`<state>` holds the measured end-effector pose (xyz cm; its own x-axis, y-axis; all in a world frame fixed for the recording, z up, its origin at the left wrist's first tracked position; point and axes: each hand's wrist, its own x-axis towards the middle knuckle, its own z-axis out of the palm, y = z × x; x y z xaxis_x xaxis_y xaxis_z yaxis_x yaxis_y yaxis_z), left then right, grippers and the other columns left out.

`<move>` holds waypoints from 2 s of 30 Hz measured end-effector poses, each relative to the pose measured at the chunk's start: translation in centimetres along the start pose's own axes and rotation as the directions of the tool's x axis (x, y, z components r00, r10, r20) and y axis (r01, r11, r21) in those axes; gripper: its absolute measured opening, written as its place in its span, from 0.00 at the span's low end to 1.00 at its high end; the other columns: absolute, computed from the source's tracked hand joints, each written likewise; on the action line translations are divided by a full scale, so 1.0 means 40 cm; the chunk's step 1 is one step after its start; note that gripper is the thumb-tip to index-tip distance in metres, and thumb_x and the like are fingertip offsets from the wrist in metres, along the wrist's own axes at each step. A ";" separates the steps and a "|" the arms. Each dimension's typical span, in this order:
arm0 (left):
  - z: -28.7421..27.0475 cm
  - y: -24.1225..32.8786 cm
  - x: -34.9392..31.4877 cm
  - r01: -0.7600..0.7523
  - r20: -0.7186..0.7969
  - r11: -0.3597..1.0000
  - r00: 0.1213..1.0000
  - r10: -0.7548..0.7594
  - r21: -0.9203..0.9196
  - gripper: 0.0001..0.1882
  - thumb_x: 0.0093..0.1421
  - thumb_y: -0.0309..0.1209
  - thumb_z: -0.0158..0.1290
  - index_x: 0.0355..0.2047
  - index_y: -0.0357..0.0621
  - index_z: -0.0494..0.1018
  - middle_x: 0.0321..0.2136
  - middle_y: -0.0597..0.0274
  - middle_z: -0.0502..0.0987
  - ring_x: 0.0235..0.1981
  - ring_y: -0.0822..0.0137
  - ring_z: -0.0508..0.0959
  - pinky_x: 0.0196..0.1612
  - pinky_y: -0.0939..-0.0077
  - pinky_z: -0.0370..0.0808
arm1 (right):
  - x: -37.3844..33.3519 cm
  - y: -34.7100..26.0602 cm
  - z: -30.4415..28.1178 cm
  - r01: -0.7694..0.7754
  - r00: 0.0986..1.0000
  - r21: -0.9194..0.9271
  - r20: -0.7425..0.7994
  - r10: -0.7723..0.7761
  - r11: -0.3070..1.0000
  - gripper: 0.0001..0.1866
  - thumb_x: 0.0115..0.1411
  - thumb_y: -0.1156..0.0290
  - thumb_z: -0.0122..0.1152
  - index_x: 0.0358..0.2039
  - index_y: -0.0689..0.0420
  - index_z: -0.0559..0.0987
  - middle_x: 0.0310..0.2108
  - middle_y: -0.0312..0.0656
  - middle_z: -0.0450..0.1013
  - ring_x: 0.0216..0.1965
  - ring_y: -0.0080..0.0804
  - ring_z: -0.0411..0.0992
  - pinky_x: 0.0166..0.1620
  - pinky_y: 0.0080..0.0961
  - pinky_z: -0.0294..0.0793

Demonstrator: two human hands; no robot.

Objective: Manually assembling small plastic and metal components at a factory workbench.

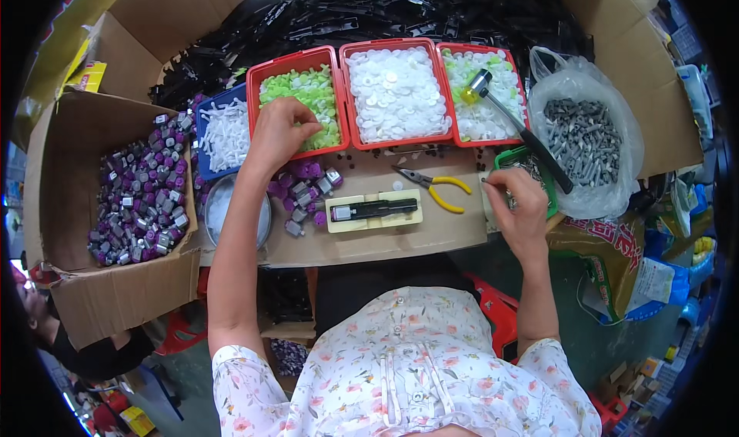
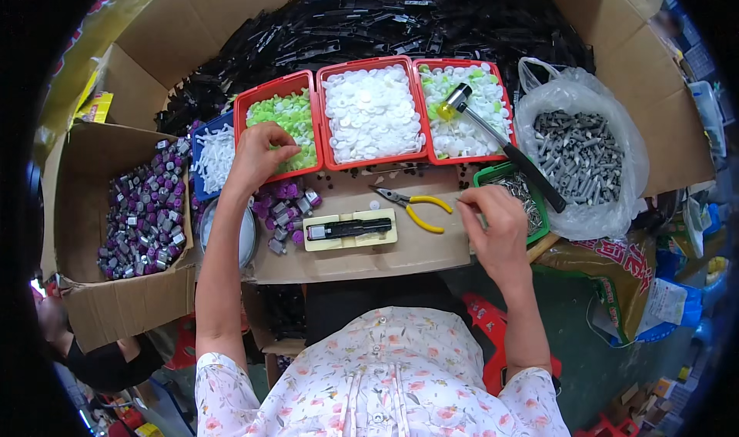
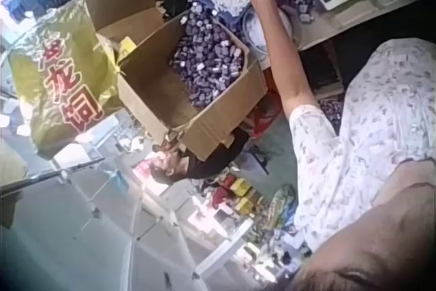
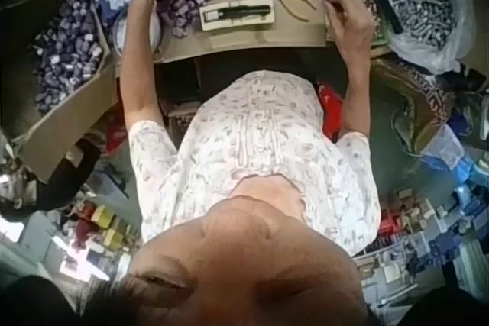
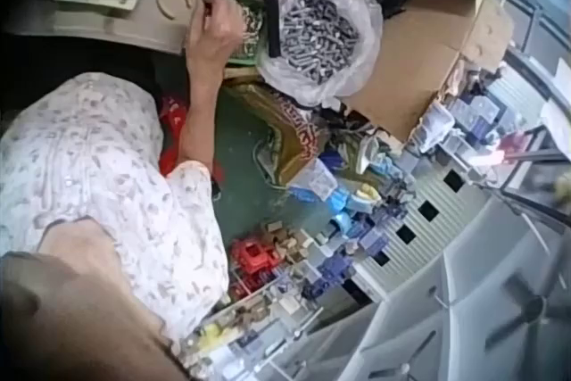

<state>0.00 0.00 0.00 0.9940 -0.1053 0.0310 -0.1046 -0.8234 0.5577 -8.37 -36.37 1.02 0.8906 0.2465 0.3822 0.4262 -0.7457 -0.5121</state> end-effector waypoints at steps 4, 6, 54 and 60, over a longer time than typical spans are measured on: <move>-0.008 -0.003 -0.020 -0.031 -0.098 0.999 0.995 0.029 -0.021 0.10 0.46 0.25 0.66 0.31 0.37 0.82 0.28 0.52 0.78 0.32 0.55 0.78 0.39 0.63 0.74 | 0.030 -0.048 0.030 0.107 0.994 0.069 -0.029 -0.105 0.992 0.06 0.51 0.83 0.66 0.30 0.62 0.77 0.27 0.44 0.74 0.28 0.38 0.75 0.33 0.30 0.72; -0.010 -0.007 -0.028 -0.058 -0.119 0.998 0.991 0.057 -0.009 0.10 0.46 0.25 0.65 0.32 0.37 0.82 0.28 0.52 0.78 0.33 0.55 0.78 0.40 0.63 0.74 | 0.043 -0.063 0.043 0.139 0.990 0.121 -0.030 -0.136 0.983 0.07 0.50 0.83 0.66 0.30 0.62 0.77 0.27 0.43 0.74 0.29 0.37 0.74 0.33 0.29 0.70; 0.123 0.075 -0.238 0.125 0.138 -0.126 0.986 -0.098 -0.984 0.10 0.56 0.21 0.63 0.38 0.36 0.79 0.33 0.57 0.82 0.33 0.67 0.83 0.39 0.75 0.81 | 0.111 -0.238 0.192 0.209 0.973 0.477 -0.016 -0.230 0.854 0.08 0.52 0.85 0.64 0.34 0.63 0.80 0.30 0.44 0.74 0.29 0.35 0.76 0.31 0.27 0.75; 0.123 0.092 -0.245 0.138 0.150 -0.103 0.981 -0.123 -0.985 0.09 0.55 0.21 0.64 0.38 0.36 0.80 0.33 0.58 0.82 0.33 0.69 0.82 0.39 0.76 0.82 | 0.103 -0.232 0.173 0.237 0.964 0.464 -0.006 -0.264 0.853 0.08 0.51 0.84 0.64 0.34 0.63 0.80 0.30 0.45 0.73 0.28 0.37 0.75 0.30 0.28 0.74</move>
<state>-10.30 -4.75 -2.33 0.9829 -0.0862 -0.1627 0.1808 0.6197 0.7637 -7.54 -24.15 2.01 0.7453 0.4310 0.5087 0.6484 -0.2906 -0.7036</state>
